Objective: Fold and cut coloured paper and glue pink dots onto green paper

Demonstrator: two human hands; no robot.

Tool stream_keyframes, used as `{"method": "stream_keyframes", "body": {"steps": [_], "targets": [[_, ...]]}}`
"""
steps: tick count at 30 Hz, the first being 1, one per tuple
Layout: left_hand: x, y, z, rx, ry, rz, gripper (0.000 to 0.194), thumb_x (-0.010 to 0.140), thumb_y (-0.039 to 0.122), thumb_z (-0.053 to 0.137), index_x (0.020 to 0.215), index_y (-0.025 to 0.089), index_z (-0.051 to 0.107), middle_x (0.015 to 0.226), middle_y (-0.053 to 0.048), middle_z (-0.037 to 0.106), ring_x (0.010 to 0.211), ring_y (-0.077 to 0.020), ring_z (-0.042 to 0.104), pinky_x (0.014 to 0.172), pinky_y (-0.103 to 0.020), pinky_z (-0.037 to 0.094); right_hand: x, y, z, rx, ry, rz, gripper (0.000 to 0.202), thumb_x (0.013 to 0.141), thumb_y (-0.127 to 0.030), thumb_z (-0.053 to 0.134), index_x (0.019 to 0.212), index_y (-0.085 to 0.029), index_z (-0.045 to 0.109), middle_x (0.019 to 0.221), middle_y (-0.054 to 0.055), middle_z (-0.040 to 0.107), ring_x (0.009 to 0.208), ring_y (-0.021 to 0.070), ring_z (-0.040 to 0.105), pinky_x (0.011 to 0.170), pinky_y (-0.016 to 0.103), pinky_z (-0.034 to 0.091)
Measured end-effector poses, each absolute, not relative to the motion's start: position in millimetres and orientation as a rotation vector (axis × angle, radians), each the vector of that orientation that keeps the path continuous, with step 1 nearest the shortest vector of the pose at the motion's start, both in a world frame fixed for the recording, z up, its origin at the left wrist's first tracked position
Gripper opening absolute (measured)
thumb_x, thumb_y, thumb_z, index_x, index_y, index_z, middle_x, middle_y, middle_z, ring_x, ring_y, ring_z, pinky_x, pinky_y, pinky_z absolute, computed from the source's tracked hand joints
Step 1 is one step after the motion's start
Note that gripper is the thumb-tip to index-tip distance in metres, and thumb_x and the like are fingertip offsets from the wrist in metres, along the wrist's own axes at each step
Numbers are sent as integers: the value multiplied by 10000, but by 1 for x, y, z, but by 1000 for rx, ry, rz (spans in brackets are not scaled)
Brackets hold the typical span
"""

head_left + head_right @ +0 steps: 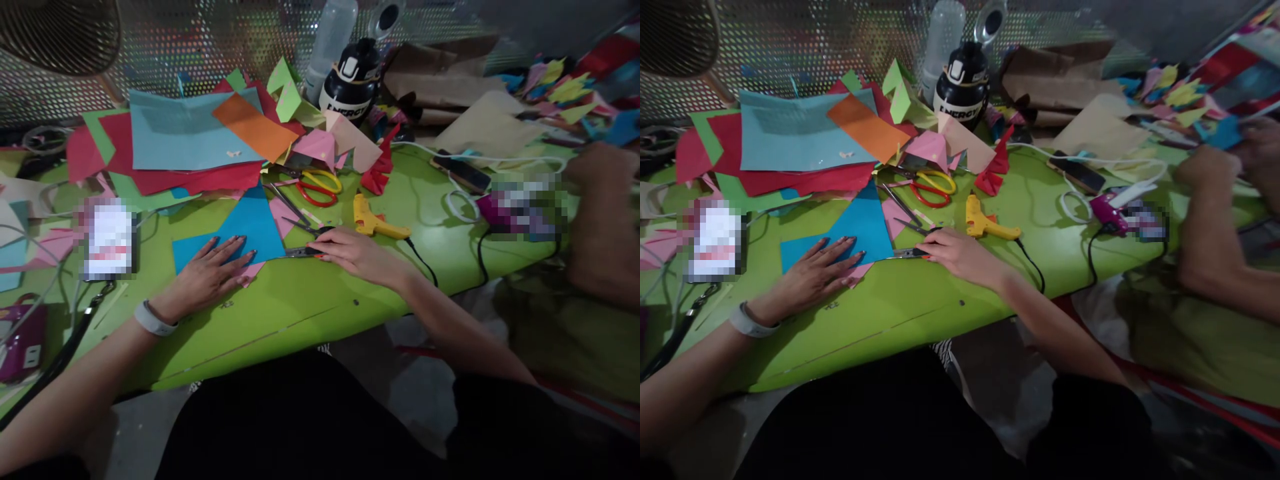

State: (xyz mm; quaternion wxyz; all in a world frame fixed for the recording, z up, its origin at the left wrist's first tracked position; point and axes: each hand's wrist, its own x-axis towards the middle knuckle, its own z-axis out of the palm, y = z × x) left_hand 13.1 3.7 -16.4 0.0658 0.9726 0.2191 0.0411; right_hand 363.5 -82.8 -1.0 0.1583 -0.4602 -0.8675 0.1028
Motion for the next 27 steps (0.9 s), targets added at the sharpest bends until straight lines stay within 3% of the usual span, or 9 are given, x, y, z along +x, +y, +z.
{"method": "stream_keyframes", "body": {"steps": [5,9,13,27], "targets": [[14,2,-15,2925,686,119,686,1043,613,224,1569,193,359,1638,-104,342,1535,-247,289,1276,-474,171,348,-85,-7,-1388,-2450,245,345,1035,-224,461,1334,-190,630,1193,116,690,1122,242,638,999,442,551],[13,2,-16,2900,681,124,700,1041,612,237,1560,165,377,1634,-122,347,1533,-260,293,1280,-470,155,343,-90,-12,-1368,-2408,227,319,1022,-201,486,1296,-177,648,1174,124,714,1103,252,651,980,473,562],[14,2,-15,2871,689,117,694,1042,614,221,1569,186,365,1638,-116,338,1532,-260,297,1278,-480,156,347,-97,-14,-1335,-2375,249,317,1012,-181,500,1286,-186,659,1151,121,726,1058,249,669,916,463,591],[15,0,-15,2869,686,105,738,1031,642,196,1564,162,367,1638,-128,332,1536,-265,286,1277,-487,142,332,-100,-14,-1314,-2369,176,318,998,-156,519,1275,-168,674,1135,124,735,1039,253,672,907,461,599]]}}
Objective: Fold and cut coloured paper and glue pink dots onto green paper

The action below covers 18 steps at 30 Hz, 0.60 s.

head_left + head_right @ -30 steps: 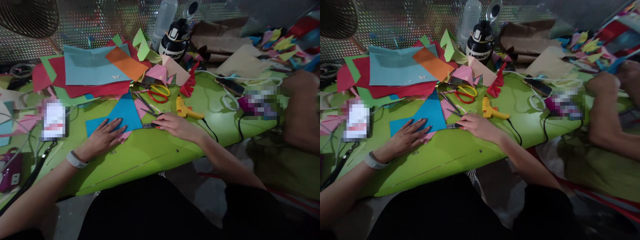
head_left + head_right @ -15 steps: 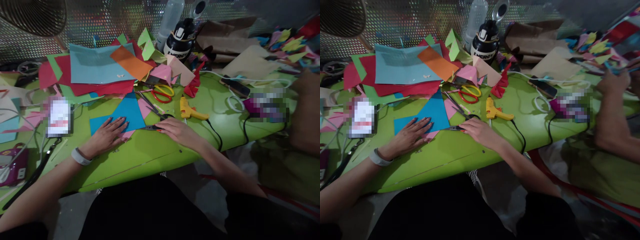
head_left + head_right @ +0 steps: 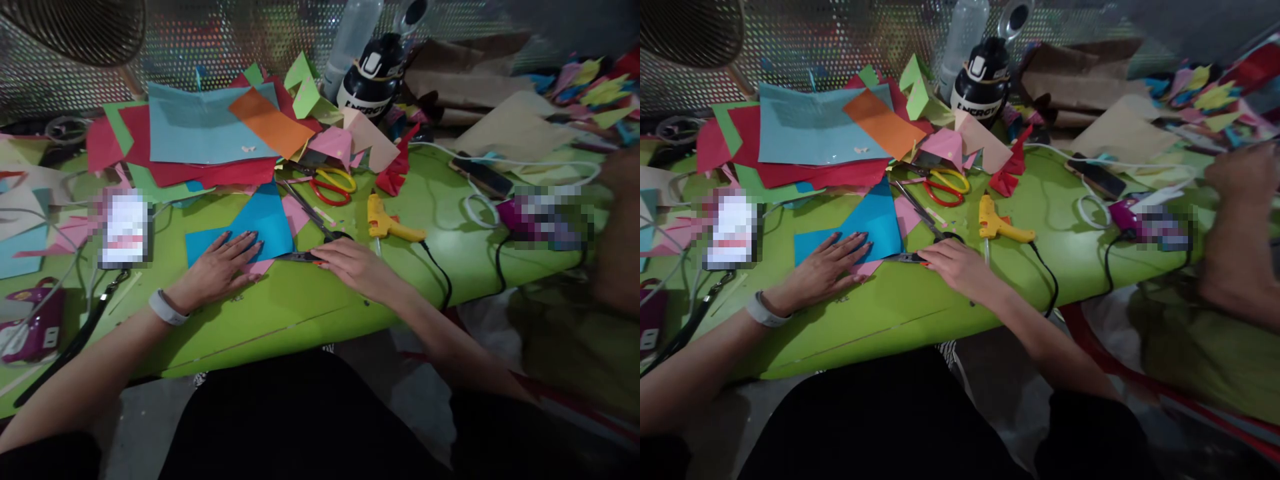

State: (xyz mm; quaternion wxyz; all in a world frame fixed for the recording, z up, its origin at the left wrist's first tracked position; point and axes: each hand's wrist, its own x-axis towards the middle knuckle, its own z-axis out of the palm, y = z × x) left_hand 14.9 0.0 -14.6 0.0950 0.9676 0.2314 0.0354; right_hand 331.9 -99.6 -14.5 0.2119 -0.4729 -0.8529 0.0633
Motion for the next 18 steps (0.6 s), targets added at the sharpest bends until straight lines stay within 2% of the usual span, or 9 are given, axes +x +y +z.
{"method": "stream_keyframes", "body": {"steps": [6,13,18], "targets": [[14,0,-17,2851,706,105,774,1020,667,206,1595,155,286,1644,-121,318,1539,-256,279,1279,-475,140,317,-98,-18,-1313,-2381,130,346,1000,-117,480,1284,-164,672,1156,133,733,1044,256,662,906,473,600],[15,-1,-17,2846,687,125,755,1028,645,233,1603,156,266,1645,-125,318,1539,-265,277,1280,-471,133,314,-100,-17,-1305,-2384,166,386,987,-104,496,1331,-181,652,1166,133,728,1050,264,658,907,477,597],[14,-1,-18,2849,693,125,775,1022,659,230,1599,143,272,1639,-134,329,1540,-261,273,1280,-466,128,301,-96,-17,-1298,-2429,80,357,1006,-103,453,1280,-150,677,1165,145,724,1058,262,654,905,473,593]]}}
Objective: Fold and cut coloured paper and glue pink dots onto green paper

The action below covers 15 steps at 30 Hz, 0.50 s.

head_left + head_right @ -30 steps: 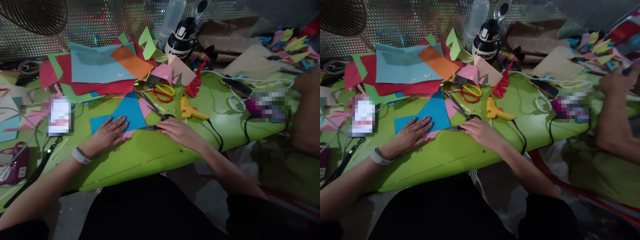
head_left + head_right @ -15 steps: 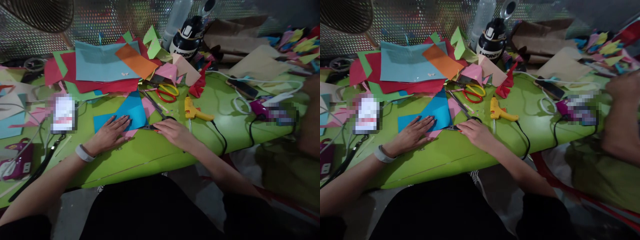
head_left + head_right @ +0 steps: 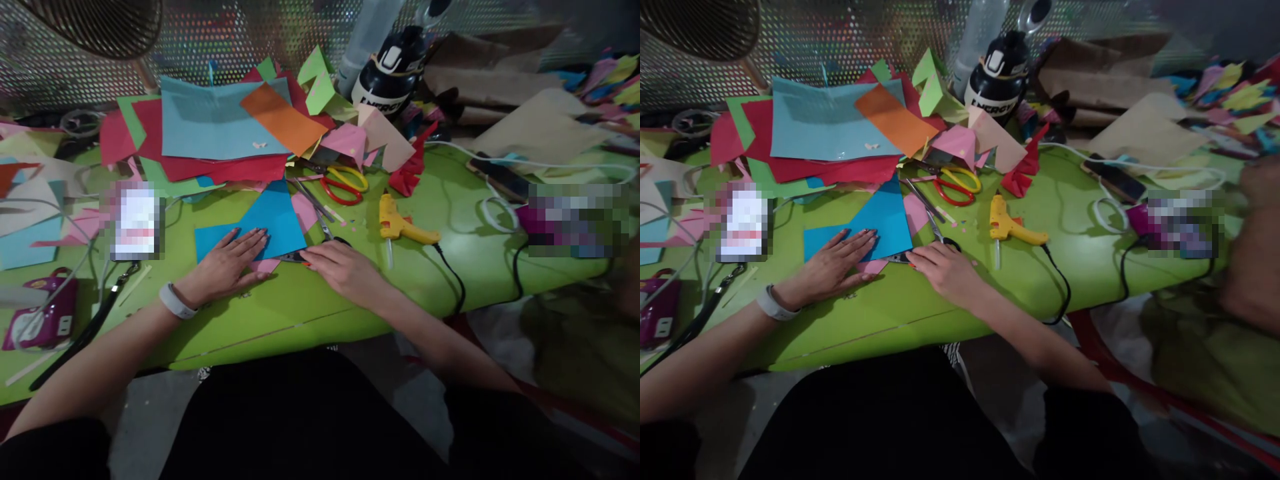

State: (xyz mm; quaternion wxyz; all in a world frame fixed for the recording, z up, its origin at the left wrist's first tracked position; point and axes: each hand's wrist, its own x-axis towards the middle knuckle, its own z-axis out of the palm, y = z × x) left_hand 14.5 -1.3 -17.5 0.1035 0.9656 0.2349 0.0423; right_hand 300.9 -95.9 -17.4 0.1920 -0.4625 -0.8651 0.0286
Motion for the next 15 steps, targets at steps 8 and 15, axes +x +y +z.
{"method": "stream_keyframes", "body": {"steps": [8,15], "targets": [[16,-4,-14,2813,695,78,778,1022,658,238,1601,139,259,1656,-133,285,1554,-244,232,1287,-455,99,299,-101,-19,-1286,-2424,43,345,1005,-106,466,1273,-150,679,1155,135,726,1037,261,653,890,461,602],[-6,10,3,2810,693,70,539,1085,443,241,1563,226,363,1671,-63,257,1565,-217,179,1287,-485,113,301,-103,-22,-1292,-2425,92,370,1000,-103,465,1304,-175,663,1157,131,721,1031,269,648,874,475,604]]}}
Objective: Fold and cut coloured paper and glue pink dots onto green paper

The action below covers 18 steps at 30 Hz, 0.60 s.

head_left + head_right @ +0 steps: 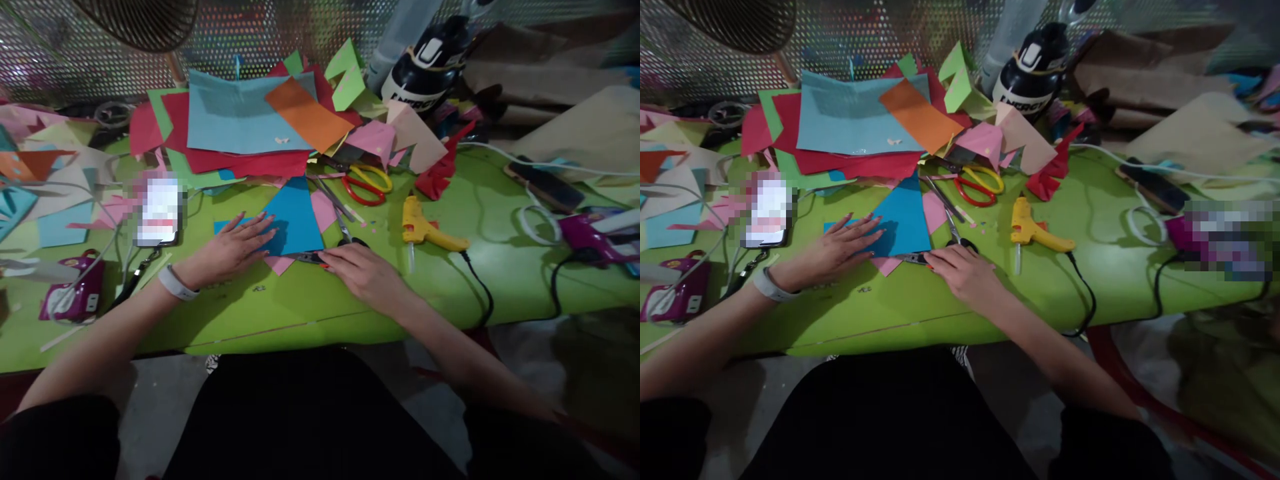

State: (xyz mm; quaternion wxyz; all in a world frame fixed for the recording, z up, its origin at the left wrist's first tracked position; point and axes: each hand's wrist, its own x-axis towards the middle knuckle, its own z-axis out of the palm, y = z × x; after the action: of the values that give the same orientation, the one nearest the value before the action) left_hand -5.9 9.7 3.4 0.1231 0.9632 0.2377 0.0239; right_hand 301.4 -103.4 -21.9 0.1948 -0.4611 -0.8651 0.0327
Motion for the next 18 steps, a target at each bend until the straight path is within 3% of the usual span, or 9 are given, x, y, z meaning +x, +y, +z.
{"method": "stream_keyframes", "body": {"steps": [5,18], "targets": [[-34,17,-3,2795,699,42,492,1077,346,296,1542,229,408,1642,-64,330,1544,-210,258,1279,-461,189,298,-105,-20,-1282,-2427,36,337,1006,-114,476,1282,-157,664,1148,132,716,1012,266,654,853,454,605],[-38,14,-12,2839,705,108,484,1082,340,309,1532,204,428,1628,-86,354,1525,-218,312,1273,-453,211,276,-92,-16,-1199,-2474,-66,307,1019,-116,449,1217,-93,682,1084,169,699,961,267,652,806,434,585]]}}
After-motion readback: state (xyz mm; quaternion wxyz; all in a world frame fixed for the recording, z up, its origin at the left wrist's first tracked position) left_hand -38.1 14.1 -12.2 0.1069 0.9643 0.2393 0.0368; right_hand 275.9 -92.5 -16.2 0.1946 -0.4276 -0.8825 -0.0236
